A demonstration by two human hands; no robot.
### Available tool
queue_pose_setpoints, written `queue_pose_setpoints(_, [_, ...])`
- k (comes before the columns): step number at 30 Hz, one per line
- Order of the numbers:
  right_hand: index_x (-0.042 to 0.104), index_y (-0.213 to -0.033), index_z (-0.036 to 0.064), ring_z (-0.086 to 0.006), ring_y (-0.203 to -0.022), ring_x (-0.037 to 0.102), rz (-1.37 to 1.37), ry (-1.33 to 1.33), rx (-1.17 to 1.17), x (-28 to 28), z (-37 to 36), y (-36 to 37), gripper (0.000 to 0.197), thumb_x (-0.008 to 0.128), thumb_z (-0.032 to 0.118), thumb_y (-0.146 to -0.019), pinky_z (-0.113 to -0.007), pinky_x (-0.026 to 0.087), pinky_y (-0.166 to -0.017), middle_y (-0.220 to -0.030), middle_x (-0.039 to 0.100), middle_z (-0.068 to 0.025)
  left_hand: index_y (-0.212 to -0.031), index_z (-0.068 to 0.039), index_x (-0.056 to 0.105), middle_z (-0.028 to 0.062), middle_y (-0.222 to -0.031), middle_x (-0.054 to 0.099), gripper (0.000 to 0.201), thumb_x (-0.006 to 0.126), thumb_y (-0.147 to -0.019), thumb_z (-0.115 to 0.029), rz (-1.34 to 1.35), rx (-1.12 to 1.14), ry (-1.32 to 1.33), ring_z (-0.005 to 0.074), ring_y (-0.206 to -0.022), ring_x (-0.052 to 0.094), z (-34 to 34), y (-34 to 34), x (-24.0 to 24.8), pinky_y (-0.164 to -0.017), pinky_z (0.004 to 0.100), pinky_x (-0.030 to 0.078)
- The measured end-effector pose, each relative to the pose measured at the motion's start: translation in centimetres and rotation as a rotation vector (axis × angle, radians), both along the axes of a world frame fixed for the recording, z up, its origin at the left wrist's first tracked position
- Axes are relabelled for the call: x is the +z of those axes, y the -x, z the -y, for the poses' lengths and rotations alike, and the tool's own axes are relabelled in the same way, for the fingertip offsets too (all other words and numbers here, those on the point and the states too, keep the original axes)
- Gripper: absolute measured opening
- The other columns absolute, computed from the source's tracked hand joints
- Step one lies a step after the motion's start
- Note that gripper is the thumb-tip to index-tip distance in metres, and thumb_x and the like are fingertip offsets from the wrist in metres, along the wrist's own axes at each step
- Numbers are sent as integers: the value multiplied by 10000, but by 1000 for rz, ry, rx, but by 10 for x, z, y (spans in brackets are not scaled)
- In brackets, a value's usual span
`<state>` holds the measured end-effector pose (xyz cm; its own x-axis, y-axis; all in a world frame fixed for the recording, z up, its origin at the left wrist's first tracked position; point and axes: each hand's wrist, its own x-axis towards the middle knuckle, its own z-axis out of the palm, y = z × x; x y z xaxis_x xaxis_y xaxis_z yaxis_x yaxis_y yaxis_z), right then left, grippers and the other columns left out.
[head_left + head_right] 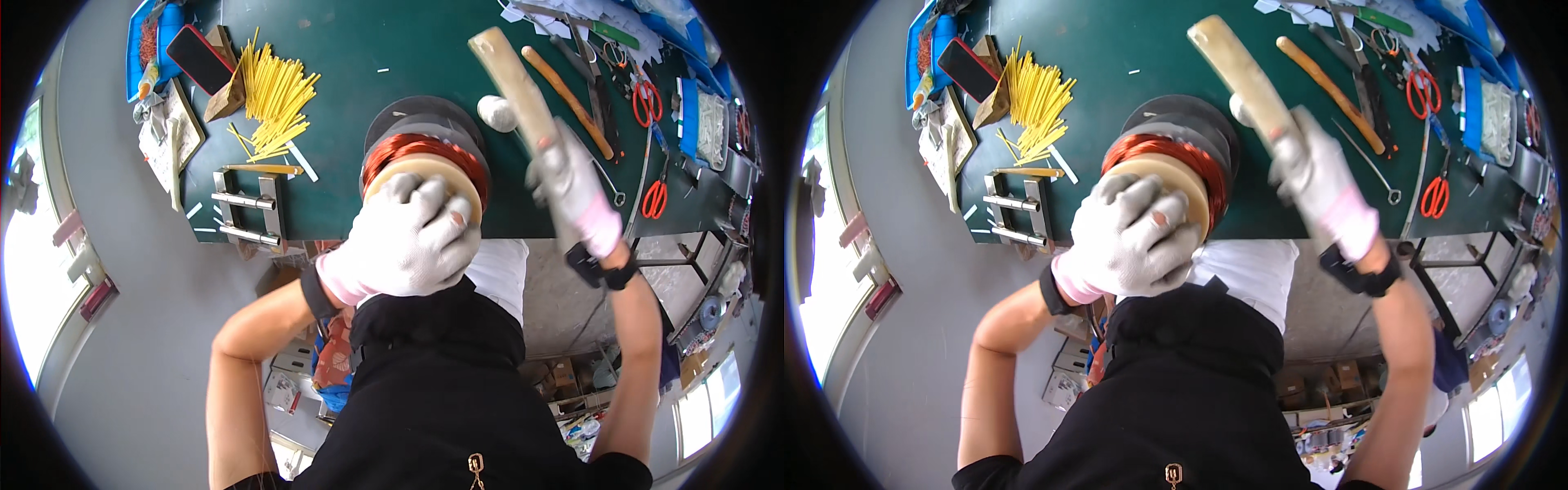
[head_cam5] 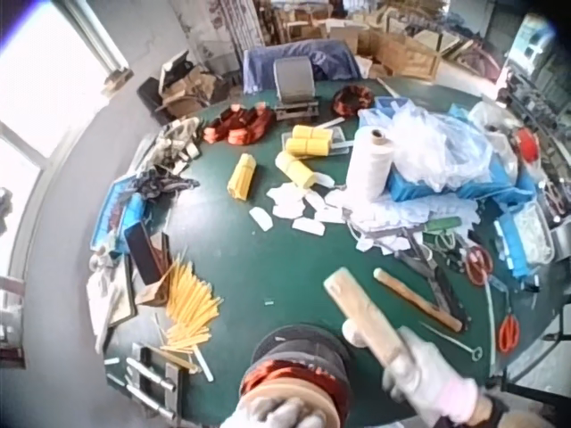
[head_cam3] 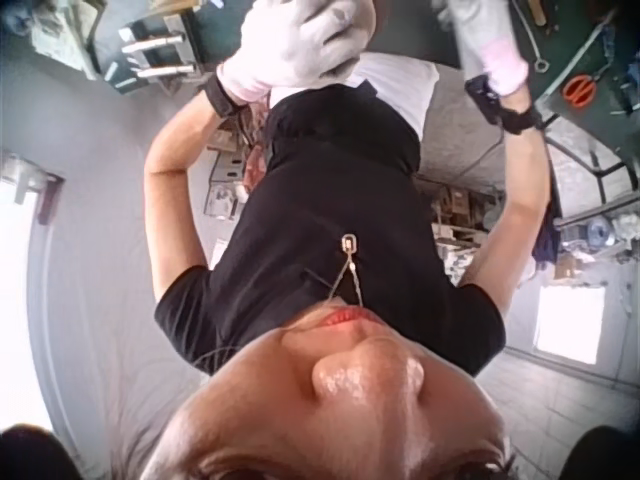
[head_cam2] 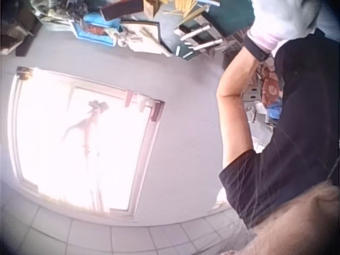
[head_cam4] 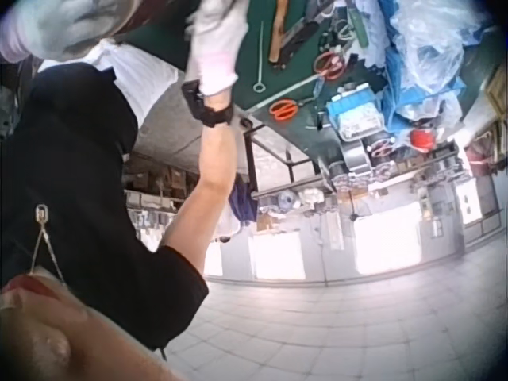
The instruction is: Assembling a motor stator by inserting insulation paper and shaping the coils using a mallet and blocks.
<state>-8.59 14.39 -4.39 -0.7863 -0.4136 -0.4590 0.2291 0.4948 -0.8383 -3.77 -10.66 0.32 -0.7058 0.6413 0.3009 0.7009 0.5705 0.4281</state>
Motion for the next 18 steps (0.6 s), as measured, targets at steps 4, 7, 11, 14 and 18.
queue_pose_setpoints(4, [493,-969,1,-349,-654,588,-49,-88,190,-2,6,-12,589,499,587,-909,-417,457,-549,-633,529,-190,-898,-156,664,45,-988,577,336,701,-574,-239,-41,-249,52,265,-963,563,17,10,-4,-806,418,474])
queue_pose_setpoints(7, [495,-989,21,-150,-532,566,68,-32,52,12,0,14,547,466,564,-935,-318,426,-469,-594,510,-91,-998,-157,647,111,-1107,550,429,730,-578,-190,148,345,133,336,-1019,545,-1,-15,16,-823,456,459])
queue_pose_setpoints(11, [483,-1009,8,-484,-790,585,16,-8,129,-9,27,-16,541,493,543,-924,-485,465,-590,-754,570,-291,-942,-146,648,118,-1080,566,342,706,-605,-156,147,680,276,358,-1005,557,-39,-28,15,-794,464,446])
queue_pose_setpoints(14, [522,-985,22,-442,-713,619,-137,32,191,-7,23,22,494,496,513,-935,-447,483,-562,-725,598,-221,-855,-140,654,89,-1009,598,266,693,-592,-150,74,566,207,323,-957,588,-15,-28,7,-779,459,466])
queue_pose_setpoints(18, [515,-973,30,-434,-707,626,-249,-178,300,-9,25,9,430,540,456,-923,-473,511,-592,-750,614,-248,-807,-147,667,66,-984,590,222,709,-599,-209,40,360,115,281,-962,589,-15,-13,6,-784,467,477])
